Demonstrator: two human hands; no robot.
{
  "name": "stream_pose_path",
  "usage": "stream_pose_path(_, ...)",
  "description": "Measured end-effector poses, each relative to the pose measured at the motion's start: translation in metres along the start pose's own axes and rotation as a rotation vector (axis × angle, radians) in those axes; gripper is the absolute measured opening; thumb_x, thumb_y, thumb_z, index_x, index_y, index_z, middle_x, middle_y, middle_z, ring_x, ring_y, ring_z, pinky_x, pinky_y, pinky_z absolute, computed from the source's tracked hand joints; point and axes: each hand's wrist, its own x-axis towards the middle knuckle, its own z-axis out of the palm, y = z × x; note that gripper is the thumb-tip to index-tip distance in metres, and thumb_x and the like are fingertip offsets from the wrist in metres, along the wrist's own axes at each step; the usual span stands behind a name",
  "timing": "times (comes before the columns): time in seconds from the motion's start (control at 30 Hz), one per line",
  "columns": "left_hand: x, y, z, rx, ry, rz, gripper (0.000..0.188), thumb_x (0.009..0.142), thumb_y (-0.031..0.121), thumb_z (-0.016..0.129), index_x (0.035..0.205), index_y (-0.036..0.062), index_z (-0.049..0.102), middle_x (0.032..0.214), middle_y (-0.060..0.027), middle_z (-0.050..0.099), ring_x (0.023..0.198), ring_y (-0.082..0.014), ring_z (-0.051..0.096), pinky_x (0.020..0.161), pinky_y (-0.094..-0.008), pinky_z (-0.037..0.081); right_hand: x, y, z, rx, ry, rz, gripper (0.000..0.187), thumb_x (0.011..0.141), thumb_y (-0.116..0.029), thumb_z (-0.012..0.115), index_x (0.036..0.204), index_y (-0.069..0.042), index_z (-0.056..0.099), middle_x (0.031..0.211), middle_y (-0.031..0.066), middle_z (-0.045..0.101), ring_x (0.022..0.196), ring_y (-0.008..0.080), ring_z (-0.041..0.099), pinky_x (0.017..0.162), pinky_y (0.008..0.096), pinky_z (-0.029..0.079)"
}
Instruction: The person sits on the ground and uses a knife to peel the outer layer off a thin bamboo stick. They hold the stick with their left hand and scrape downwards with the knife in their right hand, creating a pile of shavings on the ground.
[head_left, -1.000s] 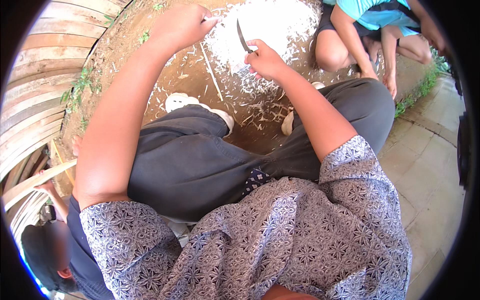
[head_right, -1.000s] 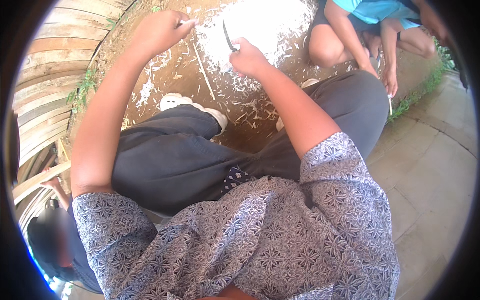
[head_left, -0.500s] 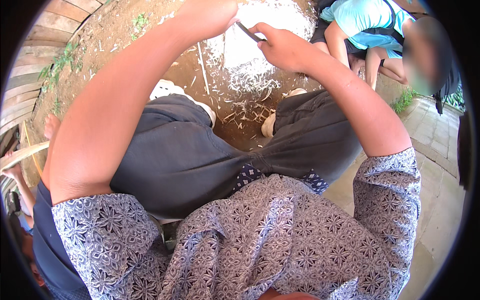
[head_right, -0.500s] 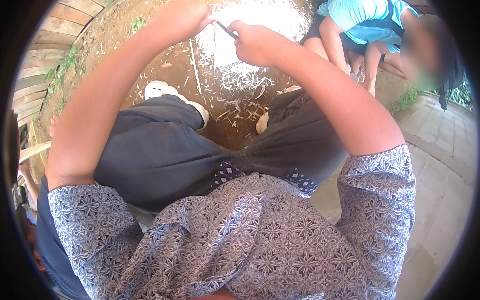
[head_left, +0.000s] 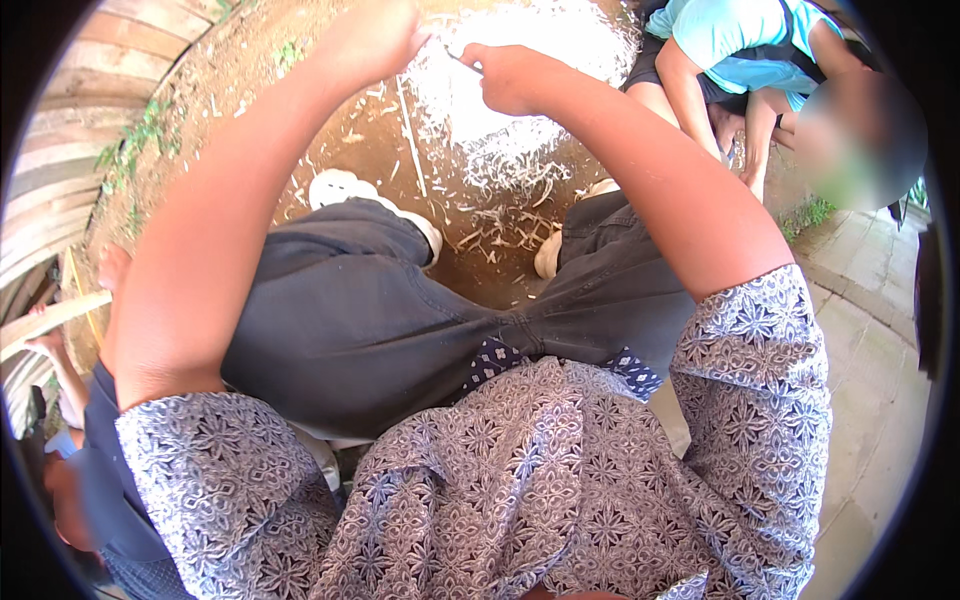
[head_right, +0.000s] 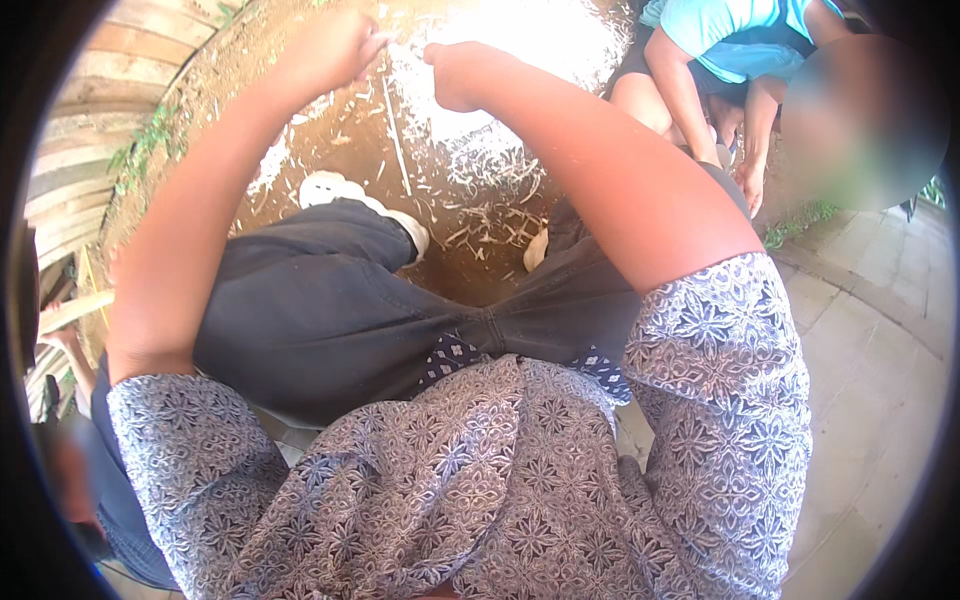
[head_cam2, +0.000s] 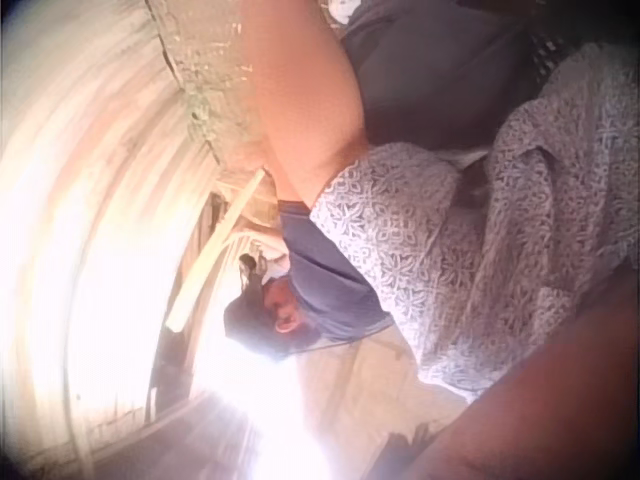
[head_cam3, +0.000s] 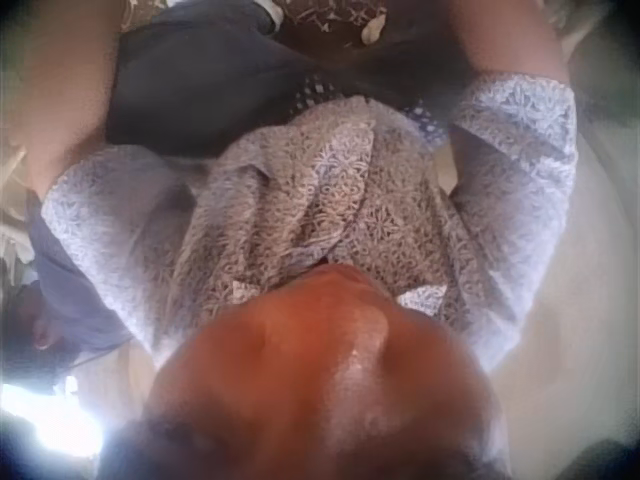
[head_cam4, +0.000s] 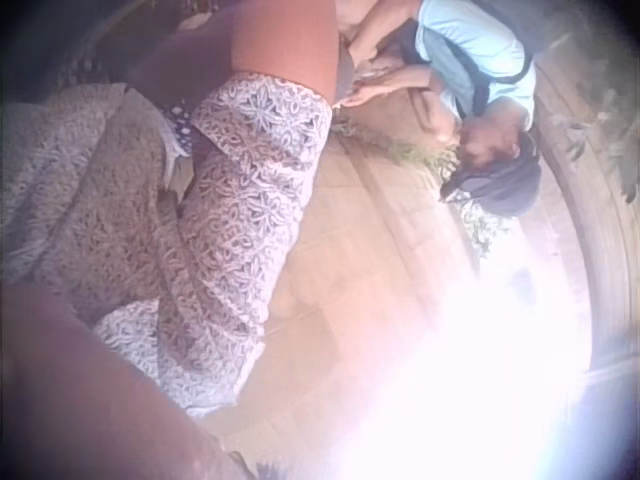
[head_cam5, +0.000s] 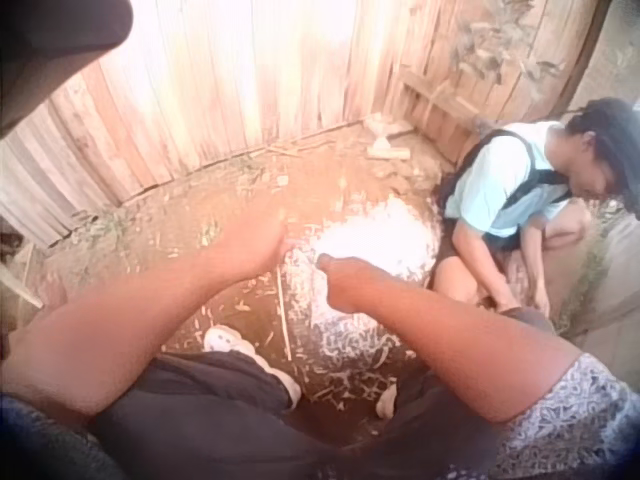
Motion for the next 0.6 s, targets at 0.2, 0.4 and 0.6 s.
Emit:
stream_pose_path(0.2,-0.006,0.009,-0.011,-0.381,-0.169,-0.18,0.037,0.103,0.032,0.057,0.085,0.0026,0.069,0.067,-0.0106,0.071,0.055,-0.0167,0.068,0.057,-0.0331,0.054,0.024,0.0,-0.004,-0.172,-0.032,0.105,0.058,0.093,-0.006,0.053,0.149,-0.019,0.052,0.138,0.0158,0.064,0.126,0.0333,0.062,0.101,0.0463,0.052)
stream_pose_path(0.4,-0.003,0.024,0.002,-0.105,-0.097,-0.041,0.036,0.101,0.037,0.057,0.092,0.0039,0.07,0.082,-0.0182,0.072,0.076,-0.033,0.07,0.073,-0.0452,0.055,-0.018,0.089,0.071,0.195,0.036,0.281,0.042,0.095,-0.013,0.052,0.137,-0.009,0.058,0.127,0.0187,0.068,0.121,0.0351,0.065,0.098,0.05,0.052)
stream_pose_path(0.6,-0.008,0.042,-0.028,0.042,-0.143,-0.039,0.039,0.102,0.041,0.053,0.1,0.0066,0.072,0.097,-0.0231,0.073,0.093,-0.0416,0.07,0.082,-0.0529,0.055,-0.045,0.11,0.054,0.319,-0.197,0.329,0.044,0.096,-0.019,0.054,0.139,-0.009,0.052,0.099,0.015,0.071,0.08,0.0279,0.069,0.065,0.0424,0.056)
